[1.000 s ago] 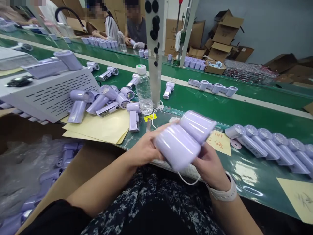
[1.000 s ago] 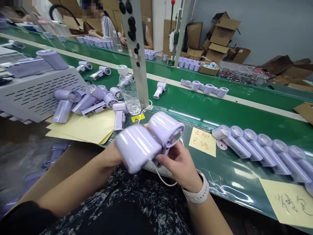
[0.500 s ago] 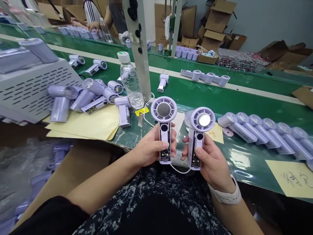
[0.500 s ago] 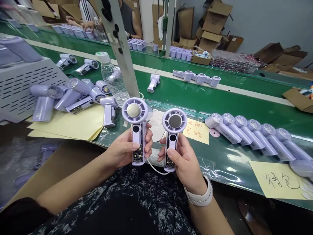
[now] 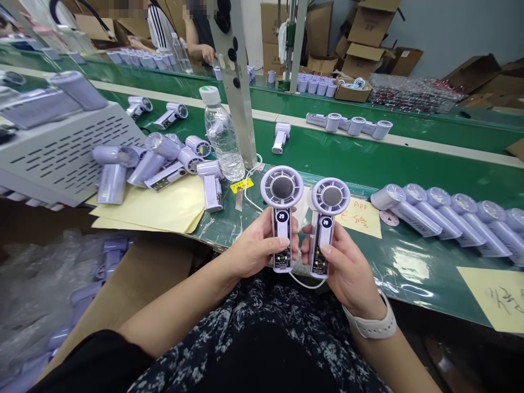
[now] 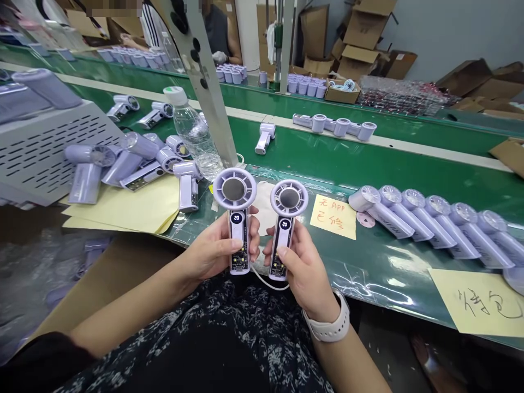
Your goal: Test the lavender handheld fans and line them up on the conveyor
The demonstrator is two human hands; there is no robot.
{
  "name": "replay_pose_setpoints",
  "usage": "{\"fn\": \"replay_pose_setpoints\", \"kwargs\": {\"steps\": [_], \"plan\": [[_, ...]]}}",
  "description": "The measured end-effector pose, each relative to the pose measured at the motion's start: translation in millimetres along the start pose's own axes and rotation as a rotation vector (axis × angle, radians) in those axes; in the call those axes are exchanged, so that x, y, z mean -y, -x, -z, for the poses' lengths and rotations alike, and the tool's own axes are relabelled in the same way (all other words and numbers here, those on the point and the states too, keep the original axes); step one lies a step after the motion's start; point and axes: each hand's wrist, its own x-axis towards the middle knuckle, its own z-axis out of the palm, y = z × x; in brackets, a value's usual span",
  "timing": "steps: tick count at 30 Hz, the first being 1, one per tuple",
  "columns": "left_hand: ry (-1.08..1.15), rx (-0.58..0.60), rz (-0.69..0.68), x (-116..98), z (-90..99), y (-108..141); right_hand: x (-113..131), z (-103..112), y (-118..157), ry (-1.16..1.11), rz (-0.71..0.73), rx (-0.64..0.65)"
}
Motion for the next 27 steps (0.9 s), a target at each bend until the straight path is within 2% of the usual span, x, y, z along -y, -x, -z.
{"fn": "replay_pose_setpoints", "kwargs": {"steps": [4,6,13,15,19,23,27], "plan": [[0.077,0.063,0.013,0.1,2.5,-0.2,0.8,4.2,2.0,0.019,0.036,0.063],[0.068,0.047,0.013,1.4,3.5,-1.5,0.0,6.1,2.1,0.035,0.045,0.07],[0.012,-0.184,0.025,11.0,8.4,-9.2,-9.9,9.3,2.0,0.008,0.049,-0.02],[-0.004,-0.161,0.028,10.7,9.7,-6.9,-10.6,9.5,2.7,-0.002,0.034,-0.017],[-0.102,-0.026,0.022,8.7,11.4,-1.5,-8.6,5.8,1.8,0.017,0.061,0.021],[-0.16,-0.073,-0.026,10.6,12.2,-3.3,-8.7,-0.4,-4.2,0.009,0.059,-0.05],[-0.178,-0.049,0.018,13.1,11.3,-3.8,-10.2,-1.6,-6.0,-0.019,0.016,-0.059]]}}
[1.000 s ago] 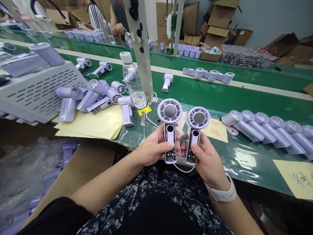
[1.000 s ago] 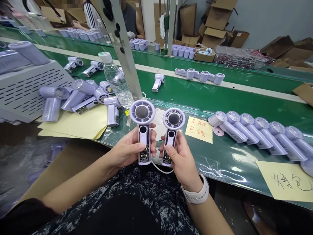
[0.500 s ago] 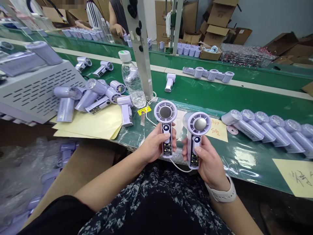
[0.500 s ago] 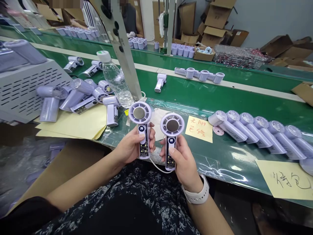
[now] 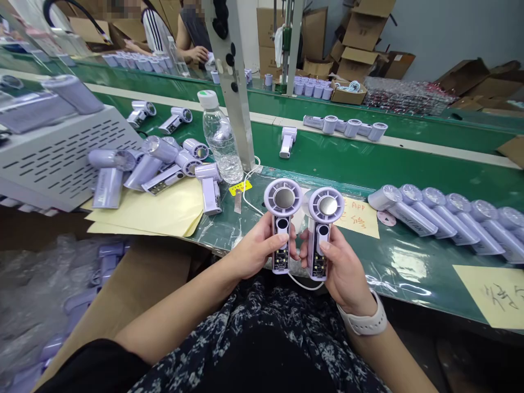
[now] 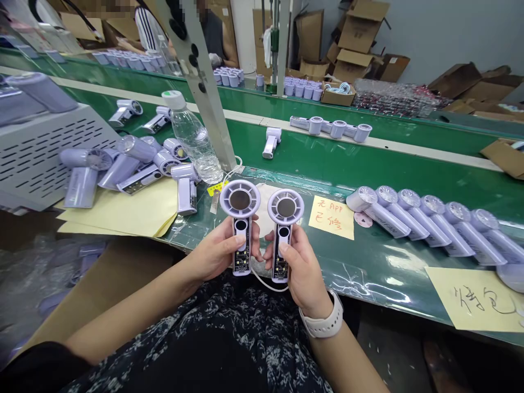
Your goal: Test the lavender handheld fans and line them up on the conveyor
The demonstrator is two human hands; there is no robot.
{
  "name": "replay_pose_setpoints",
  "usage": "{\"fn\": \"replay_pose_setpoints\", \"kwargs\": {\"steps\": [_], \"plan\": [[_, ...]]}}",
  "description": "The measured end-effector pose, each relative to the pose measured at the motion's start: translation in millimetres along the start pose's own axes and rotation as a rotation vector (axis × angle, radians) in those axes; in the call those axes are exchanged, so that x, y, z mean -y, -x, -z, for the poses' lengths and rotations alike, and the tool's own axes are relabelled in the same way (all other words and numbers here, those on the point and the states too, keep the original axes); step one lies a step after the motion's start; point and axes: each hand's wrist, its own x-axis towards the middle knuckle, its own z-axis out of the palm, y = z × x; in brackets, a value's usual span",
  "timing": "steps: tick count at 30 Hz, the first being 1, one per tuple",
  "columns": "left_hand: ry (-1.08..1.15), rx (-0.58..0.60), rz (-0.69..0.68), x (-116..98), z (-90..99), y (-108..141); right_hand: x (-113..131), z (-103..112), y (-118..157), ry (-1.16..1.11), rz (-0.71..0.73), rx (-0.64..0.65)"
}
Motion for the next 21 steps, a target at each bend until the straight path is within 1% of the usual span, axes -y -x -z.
{"fn": "replay_pose_setpoints", "kwargs": {"steps": [6,11,13,16,18,20,21], "plan": [[0.002,-0.055,-0.011,-3.5,-2.5,-0.2,1.6,1.7,1.8,-0.018,0.004,0.004],[-0.054,-0.063,-0.008,-4.2,-0.5,0.0,2.2,2.2,-0.2,-0.002,0.022,-0.039],[-0.102,-0.102,0.002,-2.5,0.6,0.0,0.9,3.4,-0.7,-0.006,0.005,-0.048],[-0.134,-0.204,0.036,-0.7,0.2,-1.0,-2.8,6.8,-1.9,-0.05,-0.013,-0.043],[-0.132,-0.273,0.052,-0.6,-0.7,-2.2,-5.8,9.7,-2.9,-0.105,-0.037,-0.016],[-0.112,-0.306,0.074,-1.1,-1.0,-2.7,-7.7,11.8,-3.6,-0.146,-0.084,0.008],[-0.098,-0.305,0.084,-1.6,-0.9,-2.3,-7.9,12.0,-3.5,-0.156,-0.103,0.007]]}}
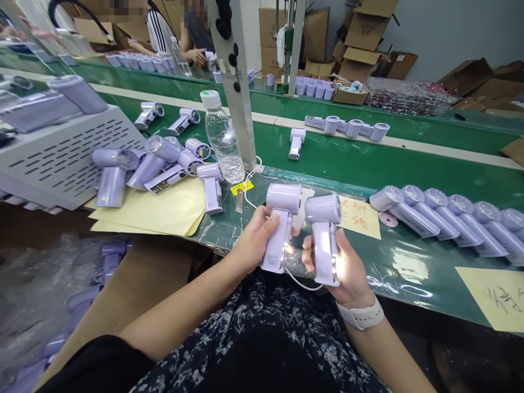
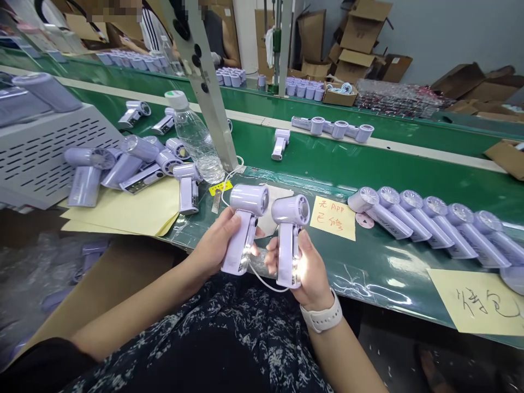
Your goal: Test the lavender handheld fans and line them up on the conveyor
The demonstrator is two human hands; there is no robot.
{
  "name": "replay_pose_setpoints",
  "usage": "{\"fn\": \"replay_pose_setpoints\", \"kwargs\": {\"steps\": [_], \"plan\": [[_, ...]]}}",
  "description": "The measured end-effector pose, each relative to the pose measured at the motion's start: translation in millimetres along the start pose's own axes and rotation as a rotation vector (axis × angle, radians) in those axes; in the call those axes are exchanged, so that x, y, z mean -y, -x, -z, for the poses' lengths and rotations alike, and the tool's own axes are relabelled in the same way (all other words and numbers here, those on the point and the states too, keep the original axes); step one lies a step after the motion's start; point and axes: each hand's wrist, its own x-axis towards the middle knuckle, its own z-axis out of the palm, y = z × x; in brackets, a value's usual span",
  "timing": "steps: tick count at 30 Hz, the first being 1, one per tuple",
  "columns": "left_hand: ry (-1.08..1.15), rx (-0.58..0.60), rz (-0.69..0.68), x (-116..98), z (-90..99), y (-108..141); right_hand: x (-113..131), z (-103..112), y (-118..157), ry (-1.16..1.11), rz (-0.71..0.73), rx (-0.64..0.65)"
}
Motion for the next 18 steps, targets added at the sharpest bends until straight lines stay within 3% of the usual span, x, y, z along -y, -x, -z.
{"fn": "replay_pose_setpoints", "kwargs": {"steps": [9,14,18], "plan": [[0.087,0.275,-0.067,-25.2,-1.8,29.5,19.2,-24.0,21.4,-0.027,0.061,0.05],[0.183,0.217,-0.05,-23.9,-5.2,22.4,21.9,-25.2,18.0,-0.013,0.082,-0.06],[0.234,0.164,0.14,-11.8,-2.8,10.2,18.0,-21.9,13.5,-0.081,-0.028,-0.085]]}}
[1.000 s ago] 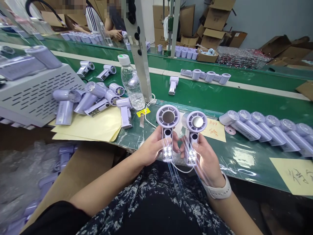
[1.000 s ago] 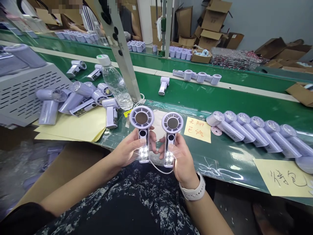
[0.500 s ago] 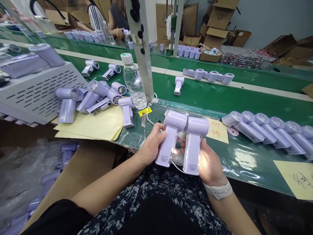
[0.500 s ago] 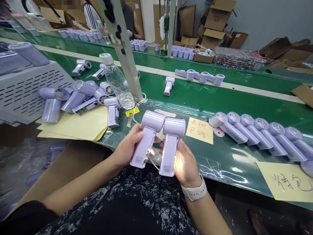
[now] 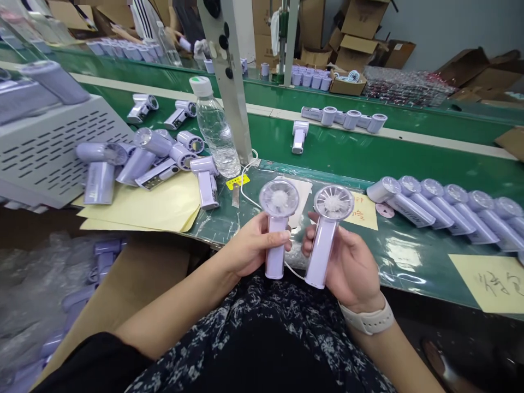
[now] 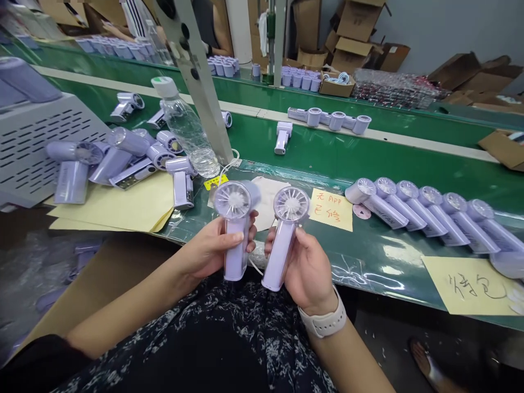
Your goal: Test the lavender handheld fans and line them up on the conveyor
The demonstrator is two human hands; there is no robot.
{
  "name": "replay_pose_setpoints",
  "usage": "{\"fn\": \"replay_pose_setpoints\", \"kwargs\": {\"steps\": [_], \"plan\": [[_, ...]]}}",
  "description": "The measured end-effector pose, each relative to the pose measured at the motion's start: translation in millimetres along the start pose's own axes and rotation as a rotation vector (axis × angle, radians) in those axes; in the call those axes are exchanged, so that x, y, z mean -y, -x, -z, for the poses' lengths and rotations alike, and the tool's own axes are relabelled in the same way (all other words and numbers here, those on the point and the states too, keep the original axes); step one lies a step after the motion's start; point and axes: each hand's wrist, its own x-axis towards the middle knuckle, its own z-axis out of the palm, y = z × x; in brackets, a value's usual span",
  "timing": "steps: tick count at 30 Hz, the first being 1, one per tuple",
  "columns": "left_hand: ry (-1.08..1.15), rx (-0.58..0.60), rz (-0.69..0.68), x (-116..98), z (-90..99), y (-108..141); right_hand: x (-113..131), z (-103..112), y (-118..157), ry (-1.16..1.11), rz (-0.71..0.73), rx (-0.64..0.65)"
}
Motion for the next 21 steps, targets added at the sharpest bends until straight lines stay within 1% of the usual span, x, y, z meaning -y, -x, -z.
{"fn": "replay_pose_setpoints", "kwargs": {"steps": [1,3,5,8,10,12,15,18,21], "plan": [[0.019,-0.024,0.024,0.9,1.2,-1.3,-0.6,-0.2,0.0,0.002,-0.013,0.016],[0.067,-0.057,0.019,0.2,2.6,-1.7,-0.8,-1.7,0.5,0.008,-0.001,0.043],[0.114,-0.032,-0.013,-2.7,3.0,-0.5,0.0,-2.9,1.1,0.007,0.028,0.04],[0.138,0.06,-0.043,-7.6,3.2,1.7,2.0,-0.7,0.7,-0.004,0.064,0.03],[0.1,0.067,-0.062,-9.5,3.5,2.7,2.8,3.4,0.2,0.002,0.103,0.049],[0.03,0.046,-0.084,-10.4,4.0,3.7,2.8,7.7,-0.1,0.041,0.159,0.058],[-0.088,0.04,-0.11,-10.8,4.2,5.0,1.5,10.7,-0.1,0.096,0.21,-0.015],[-0.137,0.057,-0.113,-10.1,4.0,5.8,0.5,8.5,-0.5,0.073,0.186,-0.102],[-0.144,0.061,-0.095,-8.3,4.6,4.9,-0.2,4.3,-2.3,0.057,0.16,-0.109]]}}
